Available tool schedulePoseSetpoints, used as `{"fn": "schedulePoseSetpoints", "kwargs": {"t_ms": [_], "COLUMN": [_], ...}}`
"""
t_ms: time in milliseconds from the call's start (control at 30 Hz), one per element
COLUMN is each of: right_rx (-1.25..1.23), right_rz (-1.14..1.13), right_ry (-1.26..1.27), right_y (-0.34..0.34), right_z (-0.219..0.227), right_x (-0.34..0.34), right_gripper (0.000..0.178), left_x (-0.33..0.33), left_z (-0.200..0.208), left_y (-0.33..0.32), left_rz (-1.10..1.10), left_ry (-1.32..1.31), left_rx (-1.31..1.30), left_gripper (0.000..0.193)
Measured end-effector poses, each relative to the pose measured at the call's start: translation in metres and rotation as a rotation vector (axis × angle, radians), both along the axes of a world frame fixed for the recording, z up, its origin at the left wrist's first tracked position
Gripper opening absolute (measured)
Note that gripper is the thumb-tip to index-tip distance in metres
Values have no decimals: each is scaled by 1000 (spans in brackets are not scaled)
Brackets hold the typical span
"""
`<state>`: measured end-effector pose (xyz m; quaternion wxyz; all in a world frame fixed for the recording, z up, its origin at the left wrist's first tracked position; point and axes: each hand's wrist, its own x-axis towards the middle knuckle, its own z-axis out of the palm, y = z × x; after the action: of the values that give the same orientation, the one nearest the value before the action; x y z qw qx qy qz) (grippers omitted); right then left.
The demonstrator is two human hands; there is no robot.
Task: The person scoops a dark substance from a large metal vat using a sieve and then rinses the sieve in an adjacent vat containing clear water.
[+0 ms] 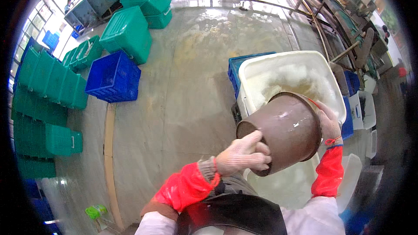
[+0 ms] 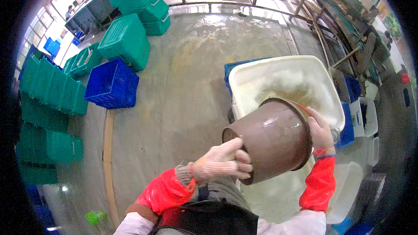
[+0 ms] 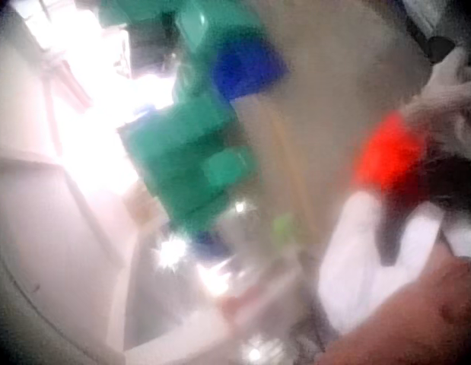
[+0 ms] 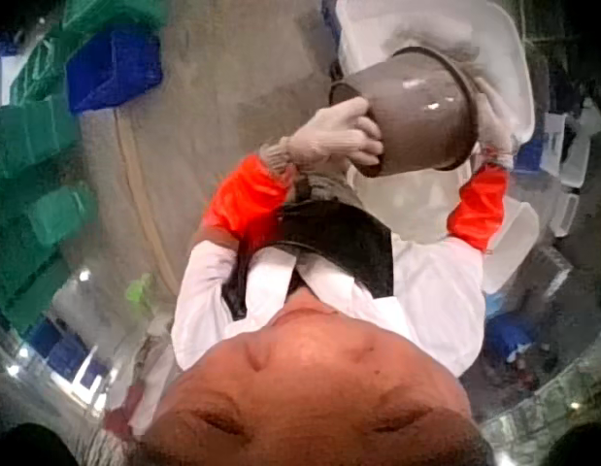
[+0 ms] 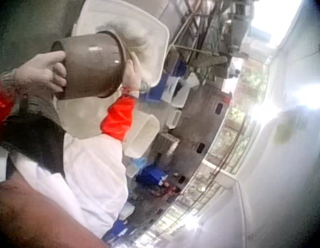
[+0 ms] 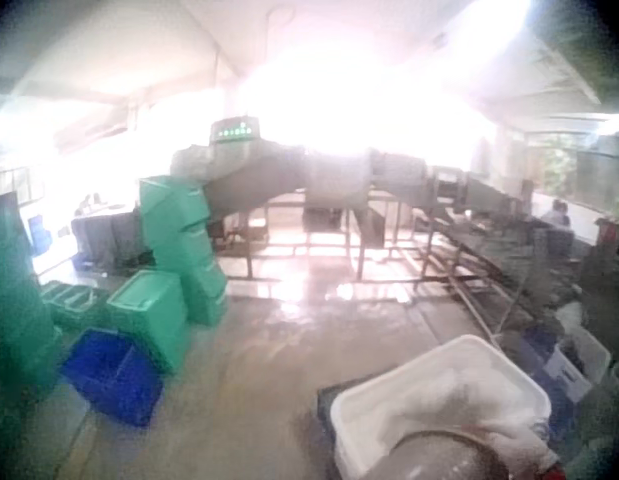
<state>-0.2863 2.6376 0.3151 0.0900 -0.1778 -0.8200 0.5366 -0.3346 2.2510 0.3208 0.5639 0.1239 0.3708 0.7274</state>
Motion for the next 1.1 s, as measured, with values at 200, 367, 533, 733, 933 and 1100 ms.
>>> {"fn": "schedulePoseSetpoints", "kwargs": {"t_ms": [200,367,533,733,933,1100], "right_rx": [-372,-213,-1089,-219,-3,174], "right_rz": [-154,-98,379,1027,1437,1839], "right_ry": [-60,-216,-283,-459,-478,-583], "right_y": [42,-34,-204,-452,-560,-667], "right_z": [-32,34,45,25,-13,21], "right_x": [11,22,43,82,110,192], "right_gripper": [41,36,44,49,47,48], "left_x": [18,34,78,208,390,483], "left_z": [14,-13,-95,-164,-199,-200], "left_y": [42,-6,-89,-247,-350,-335], "left_rz": [13,255,552,990,1618,1990], "left_ry": [249,274,-138,-210,-554,-426], "left_rx": [-83,-144,-220,-242,-494,-766], "left_gripper": [100,88,53,55,44,49]}}
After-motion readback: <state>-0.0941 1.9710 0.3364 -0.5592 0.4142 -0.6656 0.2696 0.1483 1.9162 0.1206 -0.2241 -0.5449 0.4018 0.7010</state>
